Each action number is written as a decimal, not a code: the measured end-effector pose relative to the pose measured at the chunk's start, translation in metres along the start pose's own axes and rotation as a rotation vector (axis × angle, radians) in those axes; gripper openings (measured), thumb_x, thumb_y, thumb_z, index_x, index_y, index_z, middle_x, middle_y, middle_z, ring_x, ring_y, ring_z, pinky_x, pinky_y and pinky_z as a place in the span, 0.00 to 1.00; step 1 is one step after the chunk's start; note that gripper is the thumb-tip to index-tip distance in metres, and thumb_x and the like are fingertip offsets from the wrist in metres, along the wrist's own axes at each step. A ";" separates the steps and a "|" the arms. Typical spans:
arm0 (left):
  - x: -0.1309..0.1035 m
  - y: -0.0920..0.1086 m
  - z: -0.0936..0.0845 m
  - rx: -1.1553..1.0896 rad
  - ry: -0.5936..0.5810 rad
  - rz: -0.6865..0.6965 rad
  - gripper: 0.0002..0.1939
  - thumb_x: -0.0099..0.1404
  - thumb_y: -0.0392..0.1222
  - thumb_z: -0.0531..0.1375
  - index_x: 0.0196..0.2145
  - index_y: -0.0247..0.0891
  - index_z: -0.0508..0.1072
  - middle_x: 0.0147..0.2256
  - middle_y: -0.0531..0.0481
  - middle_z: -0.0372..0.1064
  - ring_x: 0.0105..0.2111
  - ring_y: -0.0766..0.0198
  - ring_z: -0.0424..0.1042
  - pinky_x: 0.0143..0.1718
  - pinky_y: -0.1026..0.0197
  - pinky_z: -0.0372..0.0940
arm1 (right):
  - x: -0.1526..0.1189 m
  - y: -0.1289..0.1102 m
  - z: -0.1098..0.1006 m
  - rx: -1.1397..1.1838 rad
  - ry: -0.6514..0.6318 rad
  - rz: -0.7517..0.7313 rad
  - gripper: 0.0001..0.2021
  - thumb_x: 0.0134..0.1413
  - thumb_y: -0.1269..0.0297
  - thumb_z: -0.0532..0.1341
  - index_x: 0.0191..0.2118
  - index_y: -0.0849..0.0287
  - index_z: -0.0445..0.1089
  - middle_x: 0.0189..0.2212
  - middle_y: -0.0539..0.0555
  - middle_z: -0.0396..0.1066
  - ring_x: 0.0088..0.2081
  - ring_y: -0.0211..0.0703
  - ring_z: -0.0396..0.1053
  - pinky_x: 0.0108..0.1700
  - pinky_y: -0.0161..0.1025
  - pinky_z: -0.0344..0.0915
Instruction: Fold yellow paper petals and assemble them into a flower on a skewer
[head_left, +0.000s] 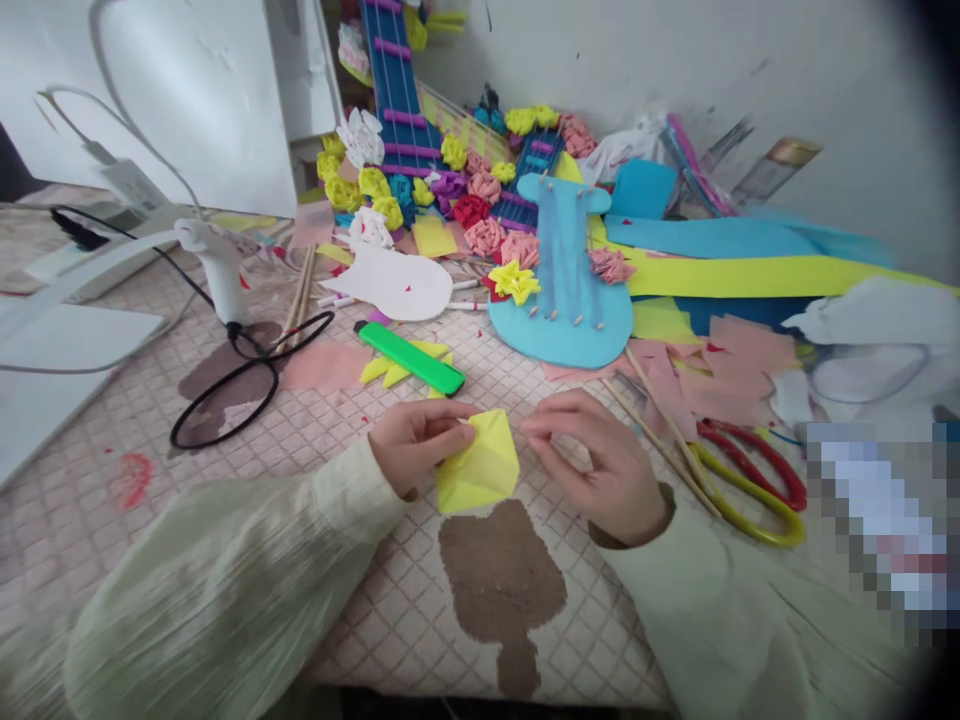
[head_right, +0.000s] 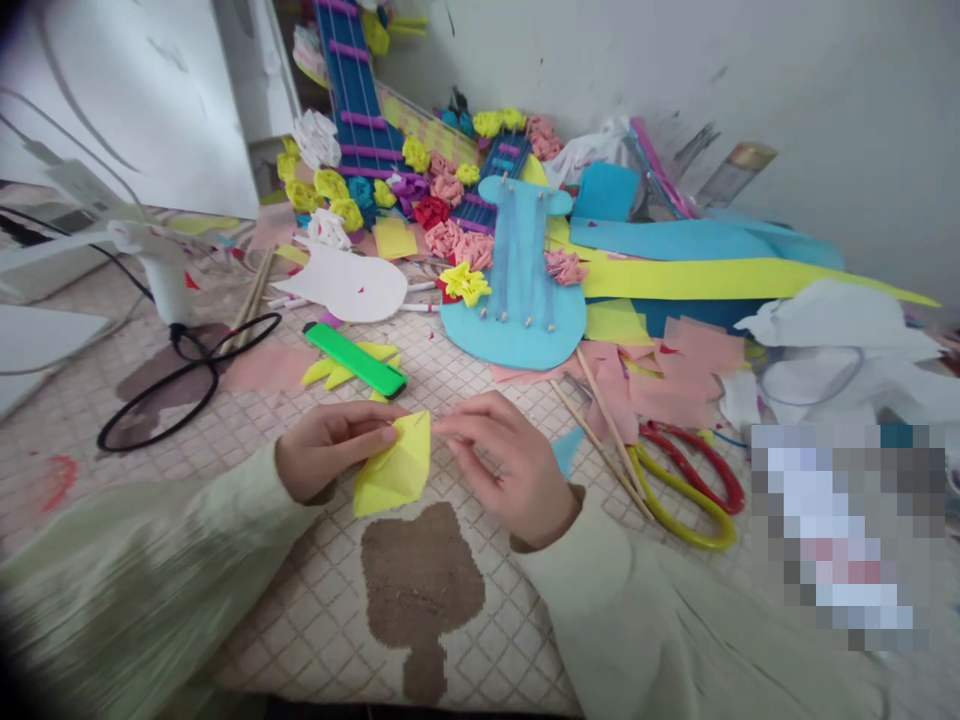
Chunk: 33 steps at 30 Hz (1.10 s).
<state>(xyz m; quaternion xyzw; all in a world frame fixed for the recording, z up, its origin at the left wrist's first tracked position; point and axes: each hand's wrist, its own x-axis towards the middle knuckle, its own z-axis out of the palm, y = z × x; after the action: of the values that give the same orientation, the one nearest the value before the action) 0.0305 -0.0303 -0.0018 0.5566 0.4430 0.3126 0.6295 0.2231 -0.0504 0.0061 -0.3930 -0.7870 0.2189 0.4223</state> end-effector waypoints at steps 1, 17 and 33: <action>-0.001 -0.001 0.000 0.026 -0.011 0.022 0.11 0.56 0.39 0.54 0.37 0.34 0.69 0.26 0.48 0.73 0.23 0.65 0.71 0.21 0.65 0.65 | -0.001 0.003 -0.001 -0.083 -0.048 -0.080 0.11 0.49 0.74 0.55 0.38 0.54 0.67 0.32 0.51 0.64 0.34 0.37 0.63 0.37 0.39 0.61; -0.007 -0.004 -0.005 0.881 0.196 0.800 0.06 0.54 0.33 0.56 0.31 0.35 0.70 0.29 0.47 0.68 0.30 0.63 0.65 0.33 0.58 0.64 | -0.001 0.007 -0.004 -0.585 -0.139 -0.113 0.08 0.51 0.71 0.55 0.29 0.56 0.70 0.26 0.49 0.69 0.30 0.37 0.62 0.38 0.43 0.53; 0.002 -0.024 -0.001 1.022 0.150 0.842 0.07 0.54 0.42 0.57 0.30 0.37 0.71 0.28 0.48 0.67 0.28 0.63 0.63 0.28 0.59 0.61 | -0.006 0.009 -0.008 -0.458 -0.311 0.054 0.07 0.50 0.66 0.57 0.26 0.54 0.72 0.26 0.48 0.69 0.31 0.37 0.62 0.38 0.42 0.49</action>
<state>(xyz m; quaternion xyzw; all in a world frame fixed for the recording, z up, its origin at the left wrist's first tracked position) 0.0283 -0.0331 -0.0254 0.8871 0.3228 0.3206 0.0780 0.2359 -0.0495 0.0011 -0.4605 -0.8607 0.1042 0.1906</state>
